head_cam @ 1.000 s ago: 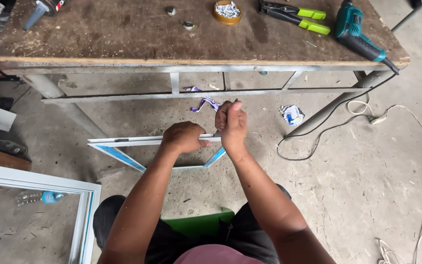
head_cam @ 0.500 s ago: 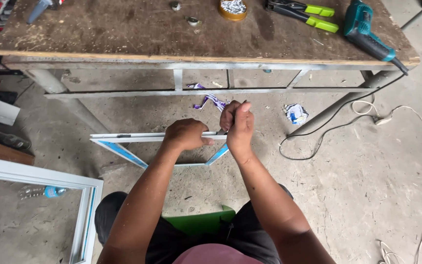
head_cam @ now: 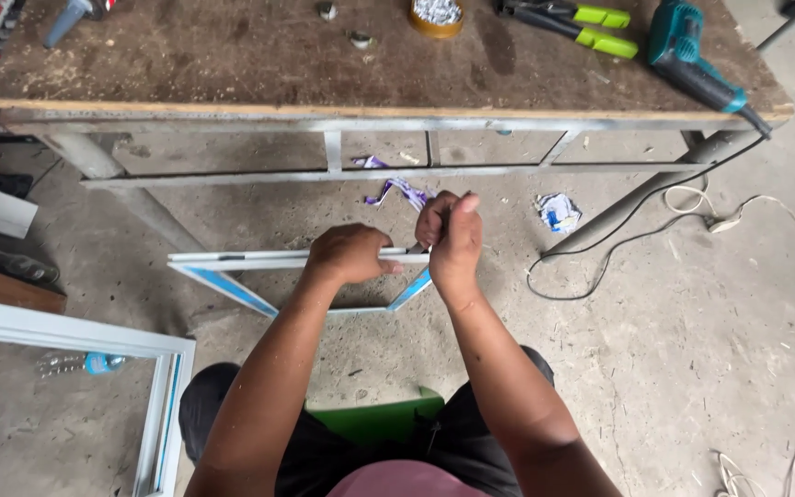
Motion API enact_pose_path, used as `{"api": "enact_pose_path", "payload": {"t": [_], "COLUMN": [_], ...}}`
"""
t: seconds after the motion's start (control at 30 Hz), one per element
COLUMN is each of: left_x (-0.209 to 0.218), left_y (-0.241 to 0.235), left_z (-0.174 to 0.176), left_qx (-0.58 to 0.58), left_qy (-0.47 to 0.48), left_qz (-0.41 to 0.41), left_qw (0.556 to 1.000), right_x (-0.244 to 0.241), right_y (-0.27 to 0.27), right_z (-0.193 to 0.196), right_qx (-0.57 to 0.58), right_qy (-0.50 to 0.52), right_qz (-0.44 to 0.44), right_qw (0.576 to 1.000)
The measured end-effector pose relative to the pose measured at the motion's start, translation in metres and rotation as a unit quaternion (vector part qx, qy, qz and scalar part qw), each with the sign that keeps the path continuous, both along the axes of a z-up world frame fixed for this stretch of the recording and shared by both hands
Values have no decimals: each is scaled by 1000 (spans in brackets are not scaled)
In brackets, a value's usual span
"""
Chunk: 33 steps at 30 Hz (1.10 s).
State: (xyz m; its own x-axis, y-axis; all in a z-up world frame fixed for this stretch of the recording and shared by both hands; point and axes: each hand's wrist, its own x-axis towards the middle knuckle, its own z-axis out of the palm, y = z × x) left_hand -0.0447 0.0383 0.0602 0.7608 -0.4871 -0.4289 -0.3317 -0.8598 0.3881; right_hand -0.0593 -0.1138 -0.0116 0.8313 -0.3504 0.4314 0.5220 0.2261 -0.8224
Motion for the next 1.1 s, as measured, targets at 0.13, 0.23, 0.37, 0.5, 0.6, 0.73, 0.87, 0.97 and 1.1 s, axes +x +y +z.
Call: {"api": "enact_pose_path", "payload": {"t": [0.13, 0.23, 0.37, 0.5, 0.6, 0.73, 0.87, 0.97, 1.1], "left_x": [3, 3, 0, 0, 1, 1, -1, -1, -3], "left_y": [1, -2, -2, 0, -1, 1, 1, 3, 6], "left_z": [-2, -2, 3, 2, 2, -1, 4, -1, -2], "left_qx": [3, 5, 10, 4, 0, 3, -2, -3, -7], "left_qy": [0, -4, 14, -8, -9, -4, 3, -16, -9], "left_qz": [-2, -1, 15, -11, 1, 1, 0, -2, 0], "left_qw": [1000, 1000, 1000, 1000, 1000, 1000, 1000, 1000, 1000], "right_x": [-1, 2, -3, -2, -2, -3, -3, 0, 0], "right_y": [0, 5, 2, 4, -2, 6, 2, 2, -2], "right_z": [6, 11, 15, 7, 12, 16, 0, -14, -10], "right_qx": [49, -1, 42, 1, 11, 3, 43, 26, 67], "right_qy": [-12, 6, -7, 2, -18, 1, -31, -30, -31], "right_qz": [-4, -20, -17, -18, -14, -6, -23, -12, -23], "right_qw": [999, 1000, 999, 1000, 1000, 1000, 998, 999, 997]}}
